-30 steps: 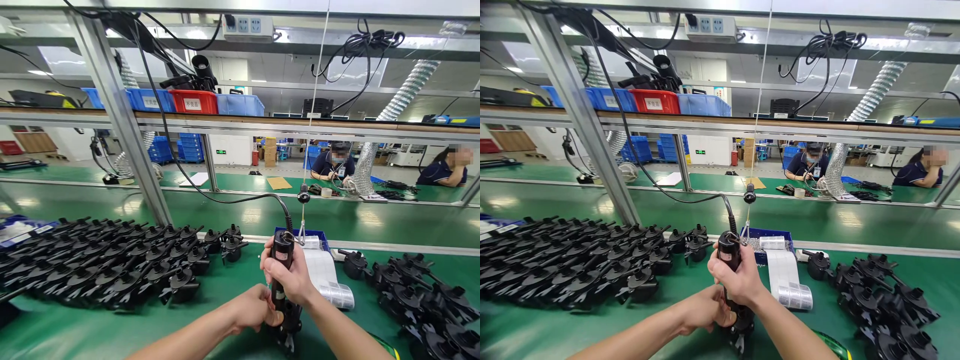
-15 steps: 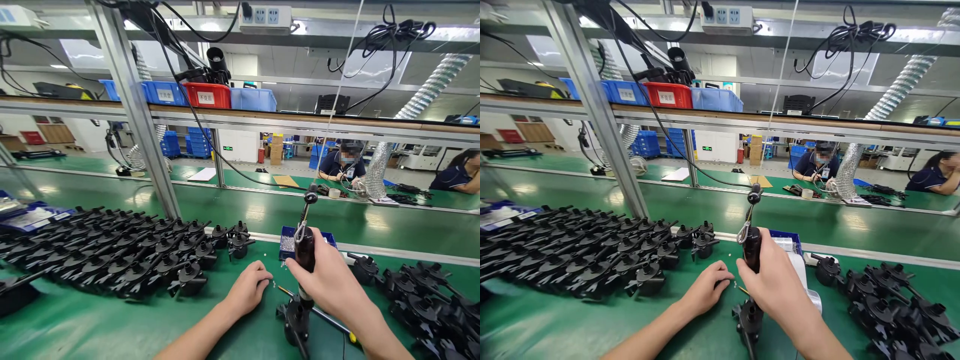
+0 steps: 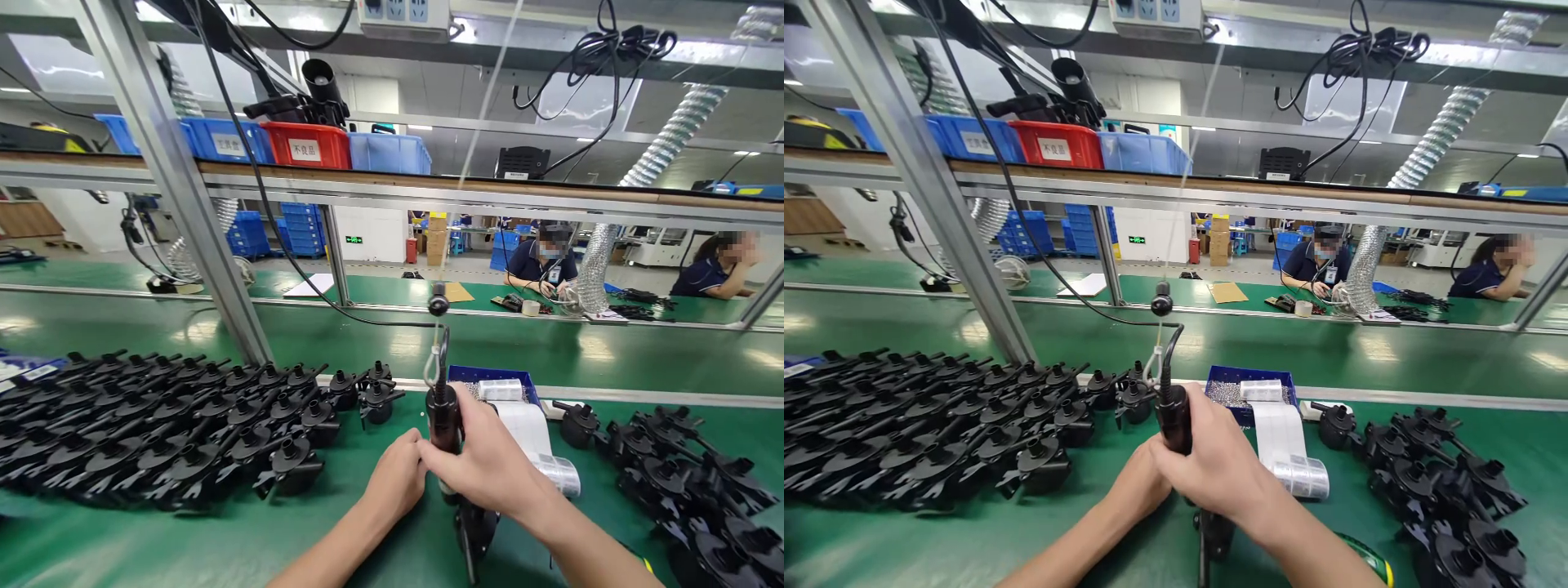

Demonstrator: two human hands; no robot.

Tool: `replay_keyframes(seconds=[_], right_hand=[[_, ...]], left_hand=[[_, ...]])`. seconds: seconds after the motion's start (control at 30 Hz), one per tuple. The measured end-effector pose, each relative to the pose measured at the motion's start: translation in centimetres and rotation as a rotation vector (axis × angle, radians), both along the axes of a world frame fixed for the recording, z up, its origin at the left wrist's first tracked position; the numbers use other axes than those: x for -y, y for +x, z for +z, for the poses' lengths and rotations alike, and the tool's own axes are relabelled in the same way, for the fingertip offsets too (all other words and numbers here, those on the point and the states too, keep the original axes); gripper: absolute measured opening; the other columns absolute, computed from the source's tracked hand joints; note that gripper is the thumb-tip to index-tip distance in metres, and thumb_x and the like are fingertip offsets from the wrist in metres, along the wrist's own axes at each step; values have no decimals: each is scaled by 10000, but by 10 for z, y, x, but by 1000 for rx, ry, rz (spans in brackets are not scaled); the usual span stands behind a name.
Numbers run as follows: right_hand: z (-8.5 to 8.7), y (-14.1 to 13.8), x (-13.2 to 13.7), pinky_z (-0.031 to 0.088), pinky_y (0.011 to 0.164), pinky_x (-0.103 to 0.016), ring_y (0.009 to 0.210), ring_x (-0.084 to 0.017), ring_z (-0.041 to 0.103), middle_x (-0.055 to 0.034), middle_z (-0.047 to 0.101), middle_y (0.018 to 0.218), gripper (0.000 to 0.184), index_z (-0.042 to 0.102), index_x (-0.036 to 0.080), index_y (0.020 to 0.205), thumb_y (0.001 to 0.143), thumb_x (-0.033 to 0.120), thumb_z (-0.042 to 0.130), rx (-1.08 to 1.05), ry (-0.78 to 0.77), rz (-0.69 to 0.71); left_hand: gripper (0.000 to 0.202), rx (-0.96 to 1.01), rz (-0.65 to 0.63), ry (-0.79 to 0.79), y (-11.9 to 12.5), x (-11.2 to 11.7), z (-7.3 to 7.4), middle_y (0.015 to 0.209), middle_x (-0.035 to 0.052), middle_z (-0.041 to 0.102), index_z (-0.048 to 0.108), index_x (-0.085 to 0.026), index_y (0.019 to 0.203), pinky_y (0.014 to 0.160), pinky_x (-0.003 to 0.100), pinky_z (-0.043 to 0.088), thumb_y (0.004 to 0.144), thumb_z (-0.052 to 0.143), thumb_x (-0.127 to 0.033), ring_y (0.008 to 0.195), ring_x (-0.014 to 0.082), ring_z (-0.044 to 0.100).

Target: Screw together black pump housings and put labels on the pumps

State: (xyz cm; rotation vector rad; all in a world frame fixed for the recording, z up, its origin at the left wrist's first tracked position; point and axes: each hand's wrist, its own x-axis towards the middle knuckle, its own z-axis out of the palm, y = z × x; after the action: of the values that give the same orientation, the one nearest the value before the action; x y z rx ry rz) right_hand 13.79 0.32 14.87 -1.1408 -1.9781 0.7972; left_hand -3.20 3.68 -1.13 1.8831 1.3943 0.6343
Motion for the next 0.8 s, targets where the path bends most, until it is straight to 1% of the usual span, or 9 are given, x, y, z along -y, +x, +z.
replay_keyframes(seconds=[0.1,0.17,0.23,0.33,0.4,0.5,0.6,0.7,0.8], right_hand=[[1,5,-4,399,665,-301,737,-163,530,16,623,845,190,524,212,1005,914,252,686,29,45,-74],[6,11,-3,412,661,-304,720,-163,536,23,624,821,220,517,217,999,924,298,706,17,47,-141],[13,18,0,431,650,-303,708,-160,555,26,636,821,248,517,221,1001,929,343,720,-22,10,-184],[21,25,5,467,656,-300,741,-162,591,13,666,884,269,539,222,1039,919,358,738,-88,-51,-191],[24,26,7,474,660,-301,753,-165,594,9,666,891,268,553,220,1047,909,347,744,-84,-62,-184],[25,26,8,462,655,-303,740,-162,578,20,647,855,253,561,222,1037,902,336,742,-46,-60,-174],[27,25,10,464,665,-304,751,-159,577,26,647,872,237,561,224,1047,909,325,725,-31,-82,-161],[31,25,11,461,671,-305,763,-161,580,28,646,871,227,556,221,1031,905,318,718,-6,-93,-167],[34,26,11,450,664,-307,767,-163,587,26,654,872,229,551,216,1008,891,315,721,15,-71,-177]], left_hand=[[215,34,11,-17,7,6,3,1127,123,633,652,-174,966,1086,358,454,950,438,-174,1147,243,573],[160,81,-4,-47,10,12,6,1080,103,627,598,-178,916,1006,334,437,961,446,-197,1047,214,556],[157,146,-31,-112,13,19,9,942,57,602,531,-183,854,867,296,394,976,460,-252,896,167,501],[241,268,-70,-315,19,28,13,753,-9,494,452,-195,790,682,256,310,946,485,-376,707,109,398],[257,346,-81,-506,24,33,15,681,-40,440,434,-216,792,555,239,263,867,500,-453,571,83,345],[282,436,-64,-743,29,38,21,585,-65,410,446,-238,780,407,235,168,677,546,-481,421,67,281],[286,513,-49,-876,28,39,31,492,-61,366,463,-232,671,366,216,121,537,575,-458,383,59,282],[321,581,-34,-947,22,37,41,501,-58,397,507,-214,653,351,197,93,491,620,-467,371,42,280],[453,625,-6,-967,13,34,50,617,-50,518,604,-184,805,329,175,106,483,732,-477,386,31,326]])
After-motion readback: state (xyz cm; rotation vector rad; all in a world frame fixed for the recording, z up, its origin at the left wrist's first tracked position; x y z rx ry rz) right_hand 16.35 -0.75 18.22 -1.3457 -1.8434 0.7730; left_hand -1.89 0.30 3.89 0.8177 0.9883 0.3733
